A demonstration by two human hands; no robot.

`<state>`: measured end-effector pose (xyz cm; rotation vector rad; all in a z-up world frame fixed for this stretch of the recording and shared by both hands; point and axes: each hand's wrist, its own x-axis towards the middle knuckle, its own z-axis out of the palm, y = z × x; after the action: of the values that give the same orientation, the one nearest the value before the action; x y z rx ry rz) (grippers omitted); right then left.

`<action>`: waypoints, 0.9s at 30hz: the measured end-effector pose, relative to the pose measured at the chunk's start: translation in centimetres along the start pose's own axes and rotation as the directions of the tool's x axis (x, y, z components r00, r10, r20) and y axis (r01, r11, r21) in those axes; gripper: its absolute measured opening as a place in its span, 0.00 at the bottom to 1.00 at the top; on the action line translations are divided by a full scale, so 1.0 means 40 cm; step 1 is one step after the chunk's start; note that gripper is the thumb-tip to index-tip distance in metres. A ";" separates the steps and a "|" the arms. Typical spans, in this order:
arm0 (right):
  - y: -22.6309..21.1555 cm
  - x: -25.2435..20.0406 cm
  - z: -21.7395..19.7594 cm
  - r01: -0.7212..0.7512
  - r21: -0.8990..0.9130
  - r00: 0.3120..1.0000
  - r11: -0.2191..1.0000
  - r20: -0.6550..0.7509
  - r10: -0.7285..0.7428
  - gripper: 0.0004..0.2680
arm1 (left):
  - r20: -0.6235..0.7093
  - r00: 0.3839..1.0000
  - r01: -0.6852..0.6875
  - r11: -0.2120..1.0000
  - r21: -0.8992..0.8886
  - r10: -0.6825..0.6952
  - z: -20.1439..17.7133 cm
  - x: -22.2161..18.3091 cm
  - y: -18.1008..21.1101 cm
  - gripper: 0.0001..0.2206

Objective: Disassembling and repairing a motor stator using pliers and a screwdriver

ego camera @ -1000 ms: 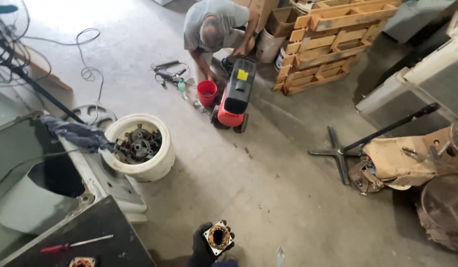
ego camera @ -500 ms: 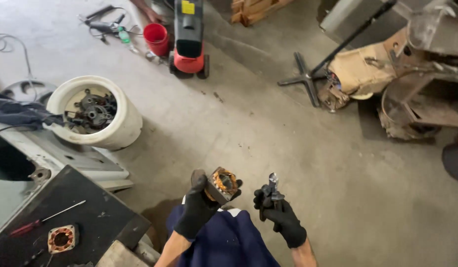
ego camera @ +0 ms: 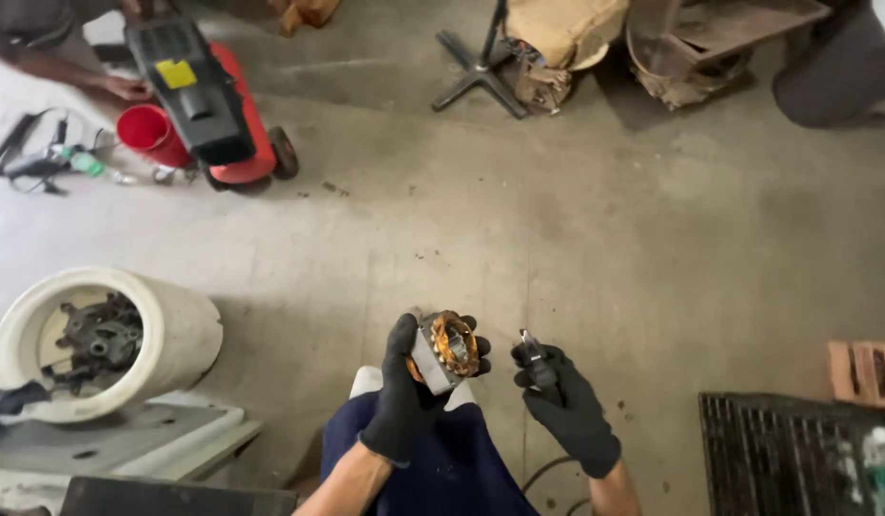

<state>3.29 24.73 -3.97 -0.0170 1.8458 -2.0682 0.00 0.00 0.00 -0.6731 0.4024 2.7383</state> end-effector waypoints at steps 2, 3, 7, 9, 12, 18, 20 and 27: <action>-0.005 -0.034 0.015 0.071 -0.234 0.992 0.970 -0.087 -0.093 0.20 | 0.026 1.000 -0.005 1.000 0.001 0.005 0.001 -0.025 0.002 0.26; -0.007 -0.052 0.016 0.115 -0.467 0.975 0.877 -0.118 -0.190 0.17 | 0.050 0.998 -0.035 0.999 -0.011 0.036 0.000 -0.035 -0.004 0.25; -0.167 -0.100 0.084 0.244 -0.859 0.929 0.449 0.074 -0.363 0.08 | -0.067 0.998 0.011 0.998 0.055 -0.008 0.034 -0.126 0.006 0.26; -0.204 -0.124 0.099 0.374 -0.829 0.909 0.415 0.239 -0.342 0.06 | -0.150 0.989 0.005 0.997 0.080 0.007 0.048 -0.179 0.007 0.27; -0.229 -0.153 0.135 0.360 -0.911 0.903 0.203 0.285 -0.323 0.11 | -0.280 0.959 0.066 0.991 0.112 -0.033 0.084 -0.229 0.027 0.28; -0.229 -0.187 0.162 0.375 -0.923 0.904 0.084 0.344 -0.254 0.14 | -0.331 0.942 0.103 0.988 0.116 -0.059 0.056 -0.261 0.048 0.27; -0.247 -0.182 0.176 0.388 -0.919 0.898 0.065 0.362 -0.250 0.16 | -0.372 0.926 0.114 0.988 0.106 -0.067 0.057 -0.258 0.051 0.26; -0.257 -0.176 0.213 0.362 -0.932 0.919 -0.007 0.358 -0.164 0.16 | -0.489 0.871 0.028 0.999 -0.036 -0.042 0.015 -0.263 0.065 0.16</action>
<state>9.30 19.31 8.76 -0.9405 2.9094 -0.3075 7.78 -4.42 6.11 -1.3771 0.4519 2.5130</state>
